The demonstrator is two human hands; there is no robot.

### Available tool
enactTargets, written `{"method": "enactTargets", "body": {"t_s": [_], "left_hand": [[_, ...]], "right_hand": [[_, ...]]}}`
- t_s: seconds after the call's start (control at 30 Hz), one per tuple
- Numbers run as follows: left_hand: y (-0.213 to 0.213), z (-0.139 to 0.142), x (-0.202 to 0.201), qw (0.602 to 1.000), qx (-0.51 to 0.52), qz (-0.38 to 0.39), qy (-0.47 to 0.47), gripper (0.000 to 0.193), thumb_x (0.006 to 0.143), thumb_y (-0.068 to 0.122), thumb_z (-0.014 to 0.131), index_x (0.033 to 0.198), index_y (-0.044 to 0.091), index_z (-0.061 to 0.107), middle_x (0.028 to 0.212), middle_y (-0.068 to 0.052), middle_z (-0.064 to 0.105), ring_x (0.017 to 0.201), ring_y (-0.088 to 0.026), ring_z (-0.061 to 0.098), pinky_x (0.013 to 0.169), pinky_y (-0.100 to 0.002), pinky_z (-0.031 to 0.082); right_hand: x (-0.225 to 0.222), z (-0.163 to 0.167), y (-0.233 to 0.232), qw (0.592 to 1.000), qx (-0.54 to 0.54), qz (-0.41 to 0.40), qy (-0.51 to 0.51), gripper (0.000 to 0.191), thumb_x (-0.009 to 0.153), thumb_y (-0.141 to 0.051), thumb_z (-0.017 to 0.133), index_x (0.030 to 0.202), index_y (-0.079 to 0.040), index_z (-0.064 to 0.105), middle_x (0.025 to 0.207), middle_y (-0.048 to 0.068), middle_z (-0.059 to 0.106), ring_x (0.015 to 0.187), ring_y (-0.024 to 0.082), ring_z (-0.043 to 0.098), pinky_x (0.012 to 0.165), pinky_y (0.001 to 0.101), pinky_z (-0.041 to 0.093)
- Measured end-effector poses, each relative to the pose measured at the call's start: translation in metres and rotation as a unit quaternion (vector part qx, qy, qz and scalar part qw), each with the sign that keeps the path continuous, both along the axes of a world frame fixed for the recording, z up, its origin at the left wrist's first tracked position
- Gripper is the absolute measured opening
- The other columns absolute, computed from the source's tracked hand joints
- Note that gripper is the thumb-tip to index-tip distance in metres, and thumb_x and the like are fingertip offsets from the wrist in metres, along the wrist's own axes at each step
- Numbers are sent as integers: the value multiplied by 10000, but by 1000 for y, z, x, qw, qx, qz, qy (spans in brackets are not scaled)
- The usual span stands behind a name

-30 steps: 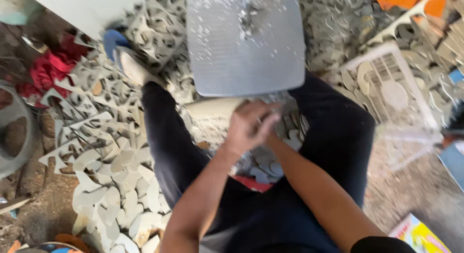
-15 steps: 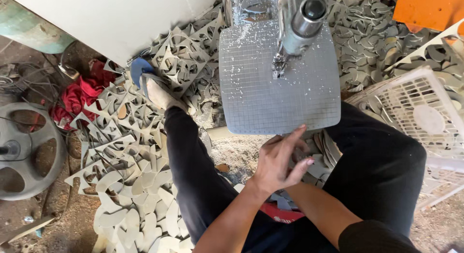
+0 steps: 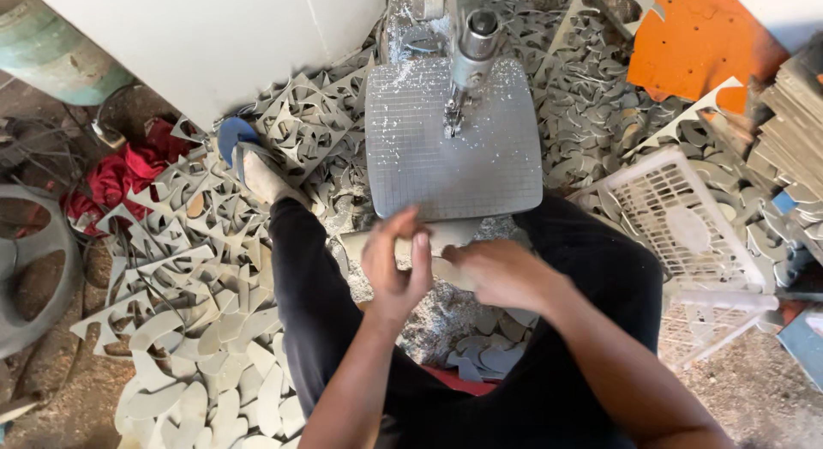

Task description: The person repeatedly places flat gray rubber pieces under a vertical cutting tool, guides them through the blade, and removes the cut pieces. The process is repeated multiple times with new pieces from a nearby pile.

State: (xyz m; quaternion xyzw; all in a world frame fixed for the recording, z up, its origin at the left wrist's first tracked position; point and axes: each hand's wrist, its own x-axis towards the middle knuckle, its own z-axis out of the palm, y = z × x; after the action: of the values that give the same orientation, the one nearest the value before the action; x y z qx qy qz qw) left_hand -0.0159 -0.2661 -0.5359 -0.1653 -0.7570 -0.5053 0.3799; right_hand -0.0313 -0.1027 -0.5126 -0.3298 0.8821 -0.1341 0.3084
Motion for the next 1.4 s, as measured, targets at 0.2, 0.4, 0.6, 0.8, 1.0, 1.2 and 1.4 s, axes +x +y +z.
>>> {"method": "enactTargets", "body": {"t_s": [0.2, 0.4, 0.6, 0.8, 1.0, 1.2, 1.4], "left_hand": [[-11, 46, -4, 959, -25, -74, -274, 236, 937, 218, 777, 1105, 61, 725, 914, -126, 779, 752, -228, 774, 688, -343, 591], [-13, 53, -50, 971, -58, 7, -230, 206, 918, 217, 815, 1060, 81, 753, 971, -111, 778, 742, -214, 765, 663, -334, 585], [-3, 37, -67, 968, -87, 72, -225, 190, 931, 170, 795, 1074, 56, 746, 976, -103, 722, 761, -259, 712, 684, -375, 554], [5, 22, -76, 979, -97, 85, -159, 213, 930, 116, 797, 1100, 29, 703, 1037, -115, 639, 903, -296, 663, 802, -386, 538], [3, 0, -77, 980, 1, 42, -196, 194, 945, 176, 830, 1035, 50, 714, 1000, -53, 659, 822, -191, 661, 747, -315, 542], [5, 16, -71, 988, -89, 57, -110, 369, 905, 240, 859, 1140, 30, 665, 1090, -127, 640, 963, -251, 639, 831, -377, 539], [48, 39, -26, 950, 76, -276, -121, 654, 939, 471, 740, 1357, 8, 544, 1342, -177, 612, 1242, -324, 634, 1090, -427, 539]], "right_hand": [[-16, 55, 42, 965, -186, -48, 178, 352, 877, -86, 683, 1221, -30, 638, 1053, 172, 722, 971, 363, 699, 817, 455, 557], [-45, 52, 60, 928, -236, -161, 237, 496, 872, -224, 786, 1320, -63, 648, 1249, 158, 634, 1155, 357, 620, 979, 468, 503], [-57, 29, 82, 924, -213, -141, 286, 615, 792, -299, 850, 1335, -80, 664, 1353, 121, 542, 1286, 346, 483, 1070, 484, 472], [-78, 5, 90, 901, -243, -146, 327, 604, 759, -238, 891, 1309, -78, 699, 1316, 146, 528, 1237, 333, 475, 1040, 474, 485], [-80, -19, 97, 836, -443, -262, 189, 355, 940, -85, 775, 1258, -19, 631, 1146, 81, 669, 1000, 195, 674, 892, 314, 571], [-60, 11, 98, 761, -493, -315, 279, 141, 1029, -60, 744, 1100, 31, 662, 972, 109, 689, 764, 135, 610, 679, 243, 477], [2, 43, 61, 776, -407, -194, 442, 391, 791, -200, 809, 1047, 13, 605, 976, 182, 645, 782, 274, 686, 682, 352, 584]]}}
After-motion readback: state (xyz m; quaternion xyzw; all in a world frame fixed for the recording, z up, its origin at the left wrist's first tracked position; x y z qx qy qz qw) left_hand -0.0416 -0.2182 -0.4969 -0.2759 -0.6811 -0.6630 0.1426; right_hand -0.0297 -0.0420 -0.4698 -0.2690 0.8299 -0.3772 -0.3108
